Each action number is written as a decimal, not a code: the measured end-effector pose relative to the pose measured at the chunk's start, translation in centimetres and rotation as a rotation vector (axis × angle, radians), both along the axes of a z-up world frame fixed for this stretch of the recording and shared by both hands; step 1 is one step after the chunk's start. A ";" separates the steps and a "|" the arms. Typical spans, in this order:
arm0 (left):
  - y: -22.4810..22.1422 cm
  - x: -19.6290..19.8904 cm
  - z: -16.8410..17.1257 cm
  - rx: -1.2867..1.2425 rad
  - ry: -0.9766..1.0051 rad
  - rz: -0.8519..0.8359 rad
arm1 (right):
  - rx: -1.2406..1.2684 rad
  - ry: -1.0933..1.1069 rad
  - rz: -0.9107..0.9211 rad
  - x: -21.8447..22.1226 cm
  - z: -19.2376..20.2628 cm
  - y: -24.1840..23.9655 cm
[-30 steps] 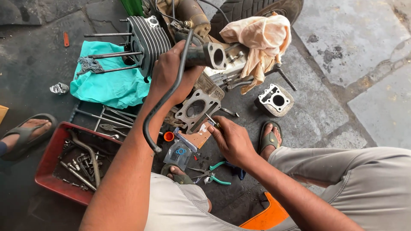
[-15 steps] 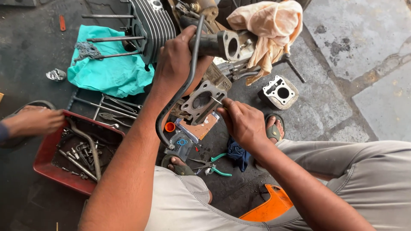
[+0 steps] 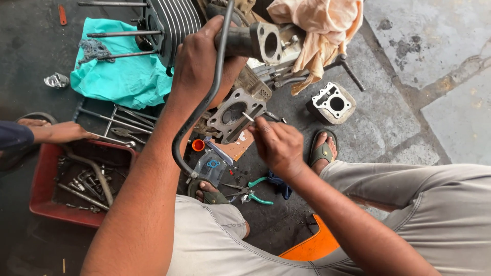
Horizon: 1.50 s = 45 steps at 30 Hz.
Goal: Cleaning and reassembling components of a motorcycle engine, including the cylinder head and gaskets.
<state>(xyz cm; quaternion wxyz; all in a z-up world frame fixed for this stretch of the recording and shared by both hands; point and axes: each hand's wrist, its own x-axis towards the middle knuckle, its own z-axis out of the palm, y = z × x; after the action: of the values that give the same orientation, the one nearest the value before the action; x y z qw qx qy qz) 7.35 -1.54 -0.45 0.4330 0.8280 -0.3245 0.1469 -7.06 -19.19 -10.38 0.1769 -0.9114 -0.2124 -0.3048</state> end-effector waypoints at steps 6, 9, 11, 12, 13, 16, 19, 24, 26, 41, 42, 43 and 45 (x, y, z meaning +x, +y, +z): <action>0.0 -0.1 0.1 -0.044 -0.104 -0.041 | 0.057 0.029 -0.037 0.0 1.5 0.5; 0.0 -0.3 0.0 0.003 -0.027 0.015 | 0.101 0.062 -0.025 -0.7 2.0 1.0; 0.1 0.3 -0.5 -0.019 -0.028 -0.033 | 0.148 0.070 0.000 -0.5 2.3 0.5; 0.2 0.3 -0.3 -0.018 -0.032 -0.036 | 0.150 0.066 -0.003 -0.4 2.0 0.9; 0.2 0.2 -0.3 -0.024 -0.059 -0.035 | 0.175 0.065 0.005 -0.4 1.7 1.1; 0.1 -0.5 0.0 -0.013 -0.024 -0.005 | 0.197 0.097 0.020 -1.0 1.7 1.3; 0.1 -0.1 0.3 0.004 -0.039 0.003 | 0.182 0.105 0.003 -0.7 2.6 1.2; 0.4 -0.3 0.2 0.026 0.008 0.007 | 0.204 0.124 -0.023 -1.5 3.7 1.8; 0.3 0.2 0.0 -0.021 -0.056 -0.056 | 0.199 0.102 -0.005 -0.8 3.7 1.1; 0.5 0.0 -0.4 -0.041 -0.173 -0.066 | 0.234 0.211 0.006 -0.7 3.0 1.2; 0.7 -0.1 -0.3 -0.040 -0.167 -0.060 | 0.234 0.217 0.011 -0.9 3.2 1.4; 0.7 -0.1 -0.2 -0.033 -0.133 -0.070 | 0.255 0.265 0.020 -1.4 3.5 1.6; 0.5 0.1 0.0 -0.027 -0.107 -0.085 | 0.276 0.303 0.024 -1.2 3.8 1.4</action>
<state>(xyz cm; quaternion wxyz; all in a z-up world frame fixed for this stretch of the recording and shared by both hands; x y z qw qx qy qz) 7.45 -1.01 -0.41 0.4322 0.7984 -0.3800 0.1768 -8.27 -17.78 -6.53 0.3336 -0.9113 -0.1507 -0.1885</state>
